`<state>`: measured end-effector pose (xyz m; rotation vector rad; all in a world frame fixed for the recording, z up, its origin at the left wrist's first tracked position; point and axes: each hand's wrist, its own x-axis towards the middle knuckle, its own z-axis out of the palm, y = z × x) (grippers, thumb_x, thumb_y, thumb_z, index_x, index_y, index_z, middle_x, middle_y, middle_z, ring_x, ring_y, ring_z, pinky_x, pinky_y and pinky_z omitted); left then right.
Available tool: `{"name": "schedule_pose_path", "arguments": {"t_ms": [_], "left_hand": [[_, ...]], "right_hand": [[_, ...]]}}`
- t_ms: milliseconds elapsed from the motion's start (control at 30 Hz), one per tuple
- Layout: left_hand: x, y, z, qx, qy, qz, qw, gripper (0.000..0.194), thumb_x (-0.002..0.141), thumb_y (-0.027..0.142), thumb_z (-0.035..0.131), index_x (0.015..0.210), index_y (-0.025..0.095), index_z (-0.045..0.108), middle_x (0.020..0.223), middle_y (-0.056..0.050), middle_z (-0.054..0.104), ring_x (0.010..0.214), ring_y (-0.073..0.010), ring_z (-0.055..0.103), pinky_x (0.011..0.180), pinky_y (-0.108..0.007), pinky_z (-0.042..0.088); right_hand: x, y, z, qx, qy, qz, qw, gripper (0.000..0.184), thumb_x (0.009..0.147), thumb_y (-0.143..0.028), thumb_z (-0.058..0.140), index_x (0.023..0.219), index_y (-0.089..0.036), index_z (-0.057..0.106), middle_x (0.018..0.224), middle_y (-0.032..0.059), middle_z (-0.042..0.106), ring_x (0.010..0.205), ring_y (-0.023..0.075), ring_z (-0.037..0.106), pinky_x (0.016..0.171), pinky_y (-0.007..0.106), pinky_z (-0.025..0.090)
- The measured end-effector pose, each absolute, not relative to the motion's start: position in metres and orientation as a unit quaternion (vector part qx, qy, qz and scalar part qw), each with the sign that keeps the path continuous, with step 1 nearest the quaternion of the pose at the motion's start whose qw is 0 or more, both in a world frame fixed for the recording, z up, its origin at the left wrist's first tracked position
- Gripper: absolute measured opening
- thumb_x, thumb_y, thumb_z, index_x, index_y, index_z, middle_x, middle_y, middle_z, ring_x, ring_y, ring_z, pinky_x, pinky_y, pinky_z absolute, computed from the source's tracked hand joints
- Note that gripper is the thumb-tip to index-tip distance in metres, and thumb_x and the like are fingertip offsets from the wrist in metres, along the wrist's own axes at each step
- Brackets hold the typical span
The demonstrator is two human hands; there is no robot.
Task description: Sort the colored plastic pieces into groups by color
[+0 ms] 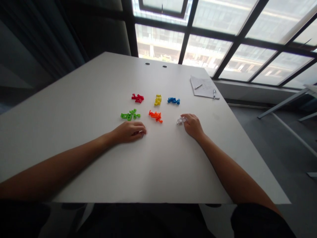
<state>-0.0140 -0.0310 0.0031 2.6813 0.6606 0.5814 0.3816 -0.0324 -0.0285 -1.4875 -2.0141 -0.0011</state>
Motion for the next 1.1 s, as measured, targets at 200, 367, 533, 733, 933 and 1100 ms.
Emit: {"name": "schedule_pose_path", "arguments": {"t_ms": [200, 367, 533, 733, 933, 1100], "left_hand": [[-0.0141, -0.0305, 0.0017, 0.939, 0.224, 0.21, 0.157, 0.021, 0.096, 0.02, 0.056, 0.099, 0.023, 0.077, 0.102, -0.002, 0.076, 0.071, -0.0107, 0.065, 0.068, -0.022, 0.048], [-0.0142, -0.0307, 0.0011, 0.95, 0.188, 0.219, 0.119, 0.022, 0.098, 0.021, 0.055, 0.099, 0.023, 0.077, 0.102, -0.002, 0.078, 0.075, -0.0121, 0.069, 0.068, -0.023, 0.048], [-0.014, -0.032, 0.0001, 0.959, 0.147, 0.231, 0.067, 0.022, 0.097, 0.019, 0.056, 0.097, 0.024, 0.077, 0.099, -0.001, 0.08, 0.073, -0.0123, 0.069, 0.066, -0.024, 0.047], [-0.0144, -0.0317, -0.0016, 0.958, 0.161, 0.226, 0.069, 0.026, 0.095, 0.015, 0.053, 0.095, 0.024, 0.077, 0.1, -0.002, 0.079, 0.079, -0.0136, 0.072, 0.069, -0.023, 0.049], [-0.013, -0.034, 0.0009, 0.956, 0.182, 0.216, 0.077, 0.026, 0.095, 0.017, 0.051, 0.092, 0.024, 0.076, 0.099, -0.002, 0.079, 0.077, -0.0131, 0.071, 0.067, -0.024, 0.049], [-0.013, -0.0354, 0.0022, 0.954, 0.192, 0.216, 0.075, 0.025, 0.096, 0.018, 0.05, 0.085, 0.023, 0.072, 0.093, -0.002, 0.077, 0.073, -0.0129, 0.068, 0.062, -0.025, 0.045]], "right_hand": [[0.3824, -0.0331, -0.0292, -0.561, -0.766, -0.005, 0.313, 0.043, 0.081, -0.008, 0.051, 0.115, -0.02, 0.076, 0.113, 0.0102, 0.08, 0.108, 0.0299, 0.072, 0.101, 0.047, 0.056], [0.3815, -0.0331, -0.0303, -0.562, -0.767, -0.008, 0.31, 0.044, 0.082, -0.008, 0.05, 0.116, -0.019, 0.075, 0.116, 0.011, 0.08, 0.11, 0.0301, 0.071, 0.103, 0.048, 0.055], [0.381, -0.0327, -0.03, -0.559, -0.769, -0.009, 0.309, 0.046, 0.082, -0.007, 0.049, 0.119, -0.017, 0.074, 0.118, 0.0126, 0.08, 0.112, 0.0307, 0.071, 0.104, 0.049, 0.055], [0.3812, -0.0325, -0.0285, -0.558, -0.772, 0.001, 0.305, 0.052, 0.081, -0.009, 0.05, 0.128, -0.019, 0.07, 0.117, 0.0105, 0.081, 0.11, 0.0295, 0.072, 0.103, 0.049, 0.055], [0.3797, -0.0338, -0.0247, -0.568, -0.74, 0.035, 0.359, 0.054, 0.077, -0.011, 0.05, 0.127, -0.019, 0.069, 0.114, 0.0098, 0.081, 0.104, 0.0268, 0.075, 0.099, 0.049, 0.058], [0.3815, -0.0329, -0.0228, -0.578, -0.669, 0.093, 0.457, 0.047, 0.074, -0.014, 0.049, 0.114, -0.019, 0.072, 0.106, 0.0098, 0.082, 0.094, 0.0245, 0.077, 0.088, 0.043, 0.062]]}}
